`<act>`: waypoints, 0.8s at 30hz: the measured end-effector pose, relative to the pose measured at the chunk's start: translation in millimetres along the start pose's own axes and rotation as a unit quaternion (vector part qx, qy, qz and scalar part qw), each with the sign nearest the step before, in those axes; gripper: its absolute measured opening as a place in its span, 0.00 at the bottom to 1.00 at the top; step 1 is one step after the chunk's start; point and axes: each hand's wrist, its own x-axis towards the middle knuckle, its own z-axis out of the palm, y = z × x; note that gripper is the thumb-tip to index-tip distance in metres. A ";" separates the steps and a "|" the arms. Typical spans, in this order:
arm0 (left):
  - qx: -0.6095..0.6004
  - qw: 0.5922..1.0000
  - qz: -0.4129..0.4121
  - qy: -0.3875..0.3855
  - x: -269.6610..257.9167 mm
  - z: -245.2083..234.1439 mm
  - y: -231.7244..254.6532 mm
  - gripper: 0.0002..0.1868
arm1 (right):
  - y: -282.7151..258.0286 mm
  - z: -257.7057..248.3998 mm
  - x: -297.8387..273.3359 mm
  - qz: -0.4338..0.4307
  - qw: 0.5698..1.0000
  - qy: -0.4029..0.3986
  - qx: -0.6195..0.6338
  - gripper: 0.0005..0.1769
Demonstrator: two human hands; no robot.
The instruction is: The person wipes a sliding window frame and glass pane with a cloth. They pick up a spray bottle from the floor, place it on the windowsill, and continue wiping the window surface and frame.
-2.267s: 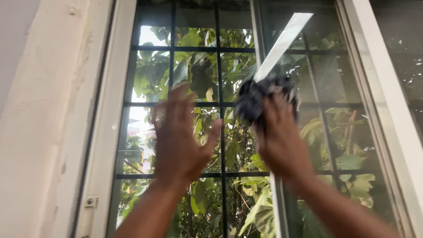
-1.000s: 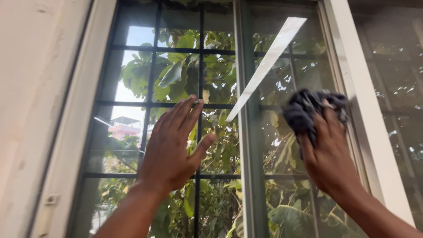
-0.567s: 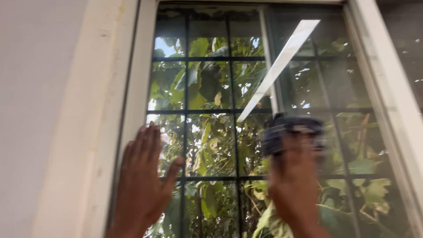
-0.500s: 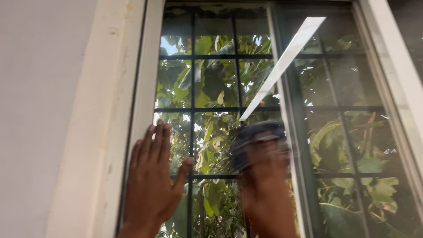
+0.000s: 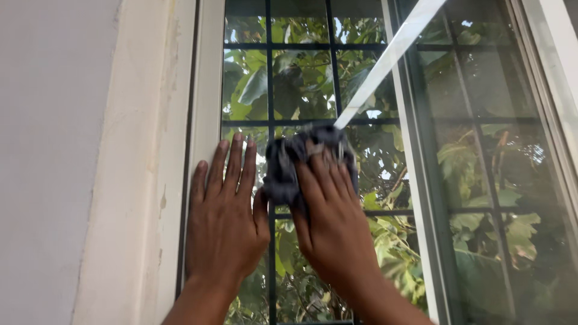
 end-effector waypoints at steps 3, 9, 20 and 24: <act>0.007 1.000 0.000 -0.012 -1.9 0.8 0.2 0.33 | 6.8 -16.4 -34.3 -0.047 0.998 -0.043 -0.003 0.33; 0.005 1.000 0.004 0.003 -2.2 6.4 -1.4 0.34 | 84.3 -32.7 15.0 0.048 0.991 -0.121 0.025 0.32; -0.087 0.995 -0.044 0.021 36.5 17.3 37.2 0.33 | 55.4 -43.1 -53.1 0.042 0.994 -0.085 -0.055 0.35; -0.108 0.993 0.013 0.041 34.9 40.4 66.2 0.34 | 78.8 -56.5 -44.8 -0.011 0.981 -0.158 -0.114 0.39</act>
